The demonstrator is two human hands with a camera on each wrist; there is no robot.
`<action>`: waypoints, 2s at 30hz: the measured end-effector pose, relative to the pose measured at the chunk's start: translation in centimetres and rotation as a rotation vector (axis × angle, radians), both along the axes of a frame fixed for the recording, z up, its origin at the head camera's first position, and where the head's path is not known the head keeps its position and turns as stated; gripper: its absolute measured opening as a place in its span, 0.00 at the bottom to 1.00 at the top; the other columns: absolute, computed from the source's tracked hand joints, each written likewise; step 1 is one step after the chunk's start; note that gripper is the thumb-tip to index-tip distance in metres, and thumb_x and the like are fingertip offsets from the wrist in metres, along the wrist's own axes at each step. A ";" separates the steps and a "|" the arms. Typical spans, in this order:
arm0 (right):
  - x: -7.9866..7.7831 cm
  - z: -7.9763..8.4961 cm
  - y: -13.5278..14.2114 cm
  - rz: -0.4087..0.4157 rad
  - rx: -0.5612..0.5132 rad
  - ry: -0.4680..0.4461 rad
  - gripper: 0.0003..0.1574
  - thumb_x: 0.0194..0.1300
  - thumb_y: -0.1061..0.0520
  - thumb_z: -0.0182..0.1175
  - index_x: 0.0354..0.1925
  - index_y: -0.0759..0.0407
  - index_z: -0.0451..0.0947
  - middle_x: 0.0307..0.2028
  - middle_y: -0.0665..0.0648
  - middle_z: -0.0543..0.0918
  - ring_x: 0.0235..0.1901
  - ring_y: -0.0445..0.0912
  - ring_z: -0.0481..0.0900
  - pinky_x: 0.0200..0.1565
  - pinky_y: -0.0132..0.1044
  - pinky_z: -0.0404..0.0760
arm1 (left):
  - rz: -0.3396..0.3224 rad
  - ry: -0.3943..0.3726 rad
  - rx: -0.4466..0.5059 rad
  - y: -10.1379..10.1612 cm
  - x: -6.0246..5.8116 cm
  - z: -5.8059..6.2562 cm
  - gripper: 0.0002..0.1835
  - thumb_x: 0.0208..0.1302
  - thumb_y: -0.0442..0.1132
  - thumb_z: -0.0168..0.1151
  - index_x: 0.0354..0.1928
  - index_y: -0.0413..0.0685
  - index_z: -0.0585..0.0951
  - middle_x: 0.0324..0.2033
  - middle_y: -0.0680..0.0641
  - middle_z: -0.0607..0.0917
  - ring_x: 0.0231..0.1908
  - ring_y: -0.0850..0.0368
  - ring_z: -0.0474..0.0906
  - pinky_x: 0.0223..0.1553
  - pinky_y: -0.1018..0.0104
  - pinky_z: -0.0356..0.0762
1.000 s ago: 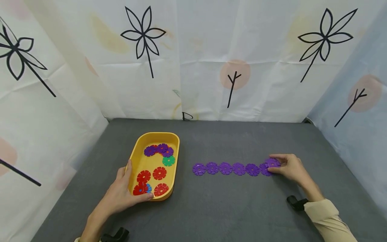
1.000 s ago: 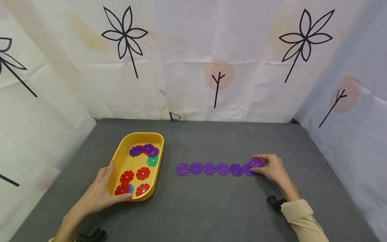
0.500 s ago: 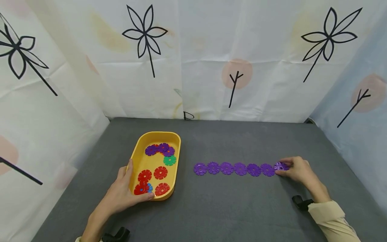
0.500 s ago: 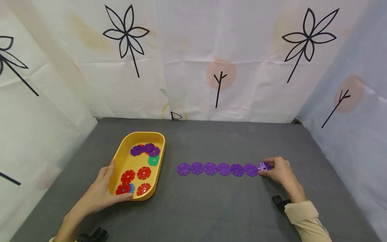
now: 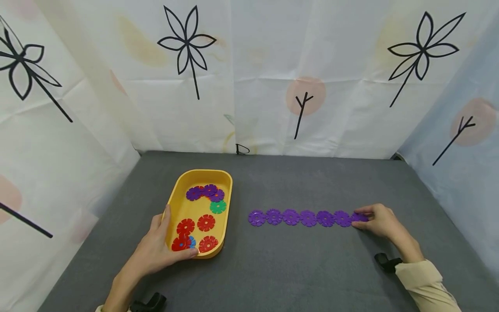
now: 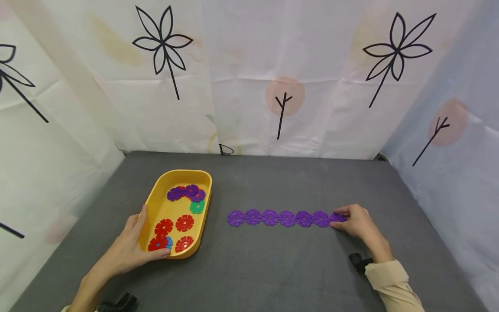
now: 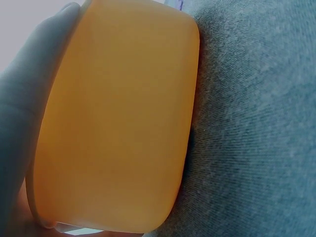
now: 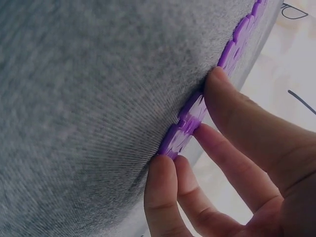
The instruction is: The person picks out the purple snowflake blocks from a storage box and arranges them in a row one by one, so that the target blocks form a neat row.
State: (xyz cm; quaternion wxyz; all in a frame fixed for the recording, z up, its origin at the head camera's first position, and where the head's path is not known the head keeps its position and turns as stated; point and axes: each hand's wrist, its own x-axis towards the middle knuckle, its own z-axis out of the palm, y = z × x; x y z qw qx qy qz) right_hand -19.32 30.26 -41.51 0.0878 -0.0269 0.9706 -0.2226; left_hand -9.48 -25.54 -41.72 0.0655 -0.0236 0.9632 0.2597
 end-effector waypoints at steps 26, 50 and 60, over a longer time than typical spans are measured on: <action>0.1 3.1 -9.0 0.163 -0.199 0.259 0.24 0.64 0.55 0.72 0.54 0.67 0.84 0.52 0.72 0.82 0.49 0.67 0.82 0.47 0.60 0.83 | 0.013 0.013 -0.016 0.2 0.1 0.1 0.77 0.45 0.74 0.73 0.82 0.43 0.37 0.68 0.36 0.59 0.53 0.45 0.74 0.43 0.57 0.81; -1.9 3.6 -28.2 0.511 -0.483 0.207 0.22 0.66 0.60 0.69 0.57 0.62 0.84 0.51 0.65 0.85 0.51 0.59 0.83 0.53 0.52 0.85 | 0.013 0.015 0.000 0.1 0.2 0.1 0.77 0.45 0.73 0.73 0.82 0.42 0.37 0.68 0.36 0.59 0.54 0.45 0.74 0.45 0.55 0.81; -3.3 2.4 -34.2 0.526 -0.456 0.238 0.22 0.66 0.60 0.69 0.58 0.62 0.84 0.55 0.63 0.86 0.56 0.56 0.82 0.55 0.44 0.83 | -0.002 0.045 0.005 0.2 0.1 0.0 0.77 0.46 0.72 0.74 0.82 0.42 0.36 0.68 0.35 0.60 0.47 0.49 0.76 0.40 0.61 0.77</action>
